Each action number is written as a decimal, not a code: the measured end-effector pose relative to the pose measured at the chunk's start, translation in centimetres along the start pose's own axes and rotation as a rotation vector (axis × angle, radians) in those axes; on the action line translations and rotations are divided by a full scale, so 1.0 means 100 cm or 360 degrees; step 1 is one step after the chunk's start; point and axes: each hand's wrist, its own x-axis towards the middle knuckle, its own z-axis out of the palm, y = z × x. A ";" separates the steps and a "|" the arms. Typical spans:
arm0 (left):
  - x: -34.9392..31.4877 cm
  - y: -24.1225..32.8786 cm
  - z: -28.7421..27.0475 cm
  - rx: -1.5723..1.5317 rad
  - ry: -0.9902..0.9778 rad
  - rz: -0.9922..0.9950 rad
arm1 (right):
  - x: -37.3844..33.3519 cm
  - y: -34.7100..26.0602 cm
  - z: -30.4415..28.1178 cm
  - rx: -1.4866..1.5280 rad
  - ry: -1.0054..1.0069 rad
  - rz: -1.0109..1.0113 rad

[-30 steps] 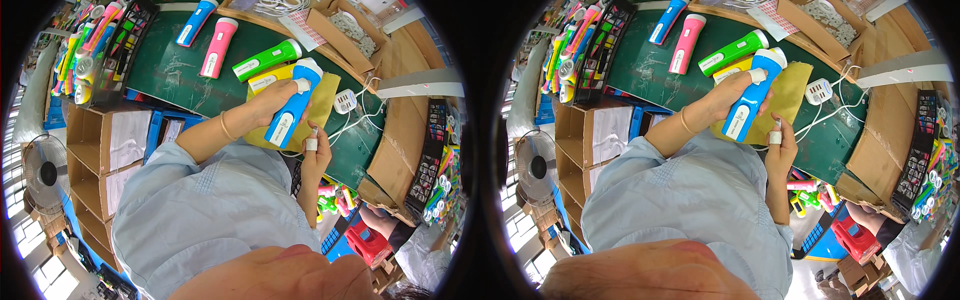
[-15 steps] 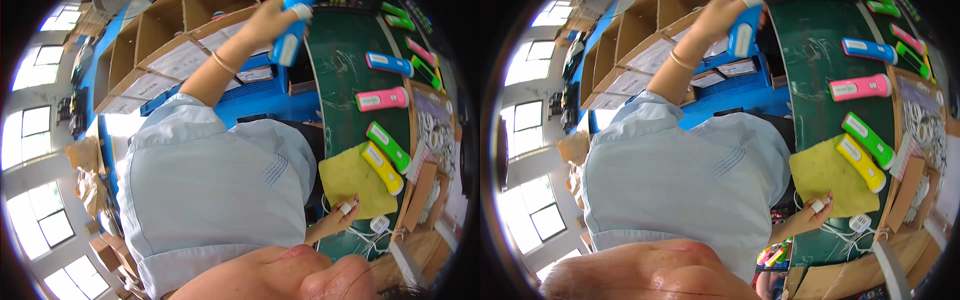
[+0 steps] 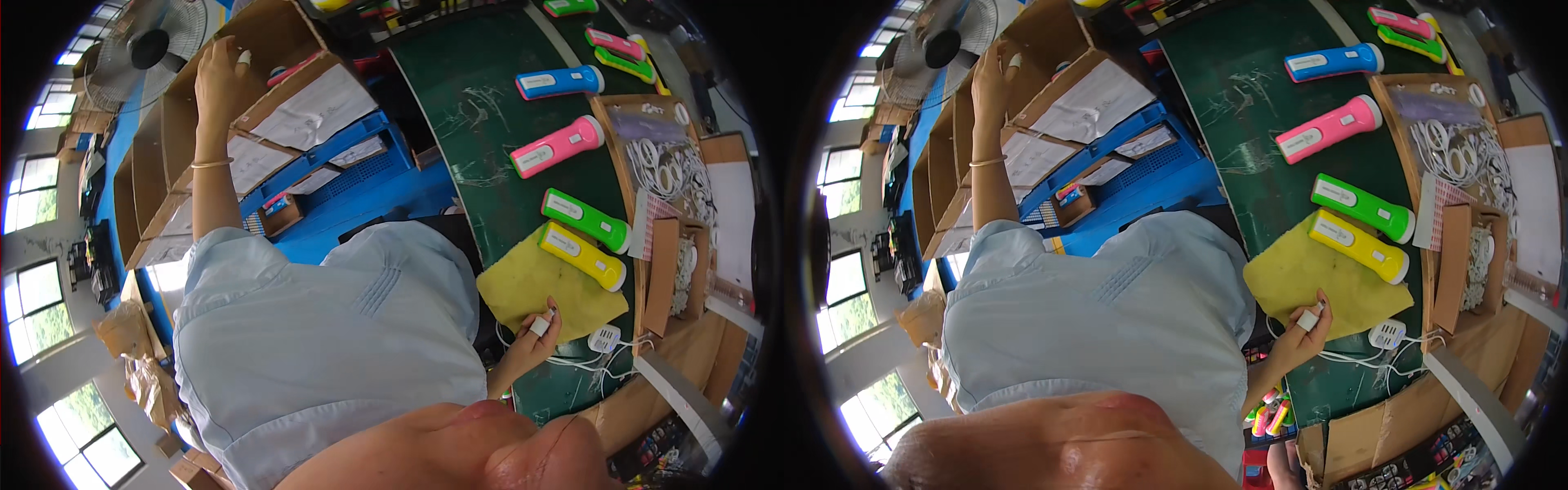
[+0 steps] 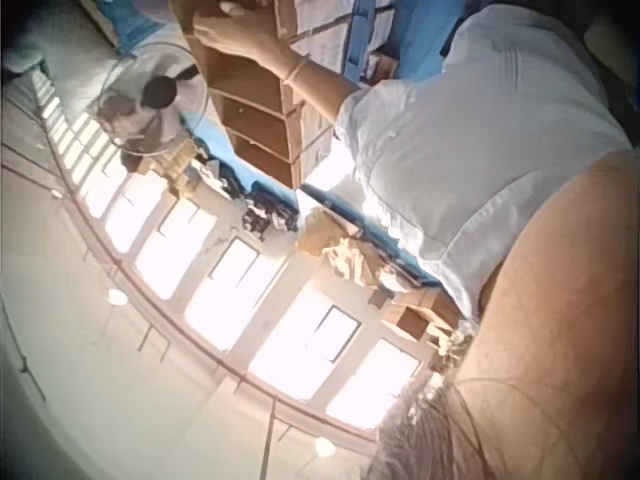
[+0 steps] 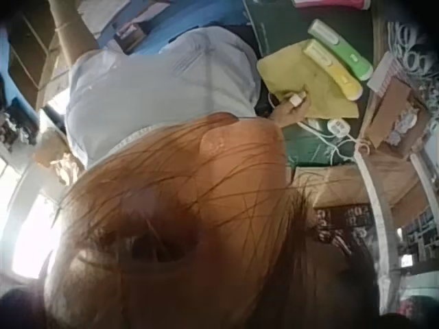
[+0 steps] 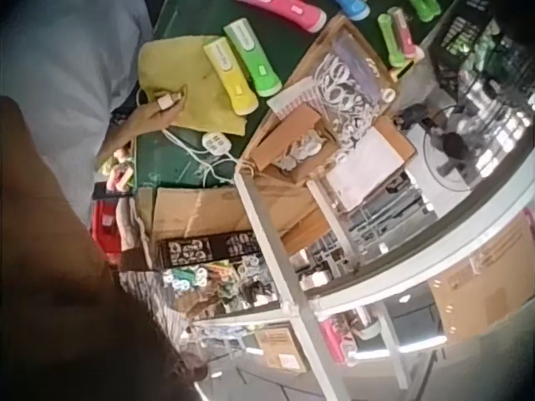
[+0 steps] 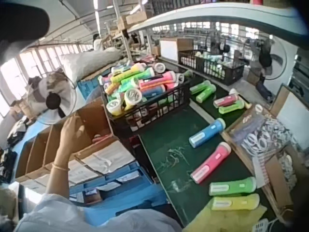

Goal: Testing multiple handheld flashlights of different colors by switching them on and checking the light beam.

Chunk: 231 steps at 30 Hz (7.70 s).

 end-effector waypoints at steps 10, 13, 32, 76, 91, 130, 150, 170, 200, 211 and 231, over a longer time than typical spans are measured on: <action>0.118 0.442 0.188 -0.1221 -0.0329 0.1283 | -0.003 0.014 0.005 -0.0216 0.0232 -0.0294; 0.147 0.535 0.247 -0.0850 -0.0512 0.1313 | 0.001 0.009 0.009 -0.0230 0.0221 -0.0252; -0.133 0.357 -0.021 -0.2373 -0.2661 0.2355 | -0.015 -0.055 -0.015 -0.0426 0.0559 -0.0790; -0.158 0.401 -0.027 -0.2948 -0.3091 -0.0087 | -0.016 -0.022 -0.011 -0.0122 -0.0170 -0.0159; -0.145 0.433 -0.030 -0.3092 -0.3405 -0.0151 | -0.029 0.002 -0.018 0.0211 0.0319 0.0125; -0.138 0.418 -0.031 -0.2763 -0.2815 0.0233 | 0.043 -0.076 -0.041 -0.1205 -0.0199 -0.1274; -0.176 0.374 -0.011 -0.3295 -0.1650 0.1803 | -0.010 -0.003 -0.003 -0.0363 0.0137 -0.1013; -0.169 0.357 -0.011 -0.2650 -0.1320 0.1836 | -0.015 -0.001 -0.019 -0.0461 0.0018 -0.0736; -0.167 0.379 -0.037 -0.2225 -0.1693 0.1318 | -0.004 -0.066 -0.037 -0.0566 0.0069 -0.0354; -0.177 0.386 -0.029 -0.2087 -0.1675 0.1228 | 0.003 -0.044 -0.024 -0.0822 0.0179 -0.0404; -0.160 0.401 -0.030 -0.3461 -0.2728 -0.0082 | -0.009 -0.037 0.000 -0.0956 0.0769 -0.0650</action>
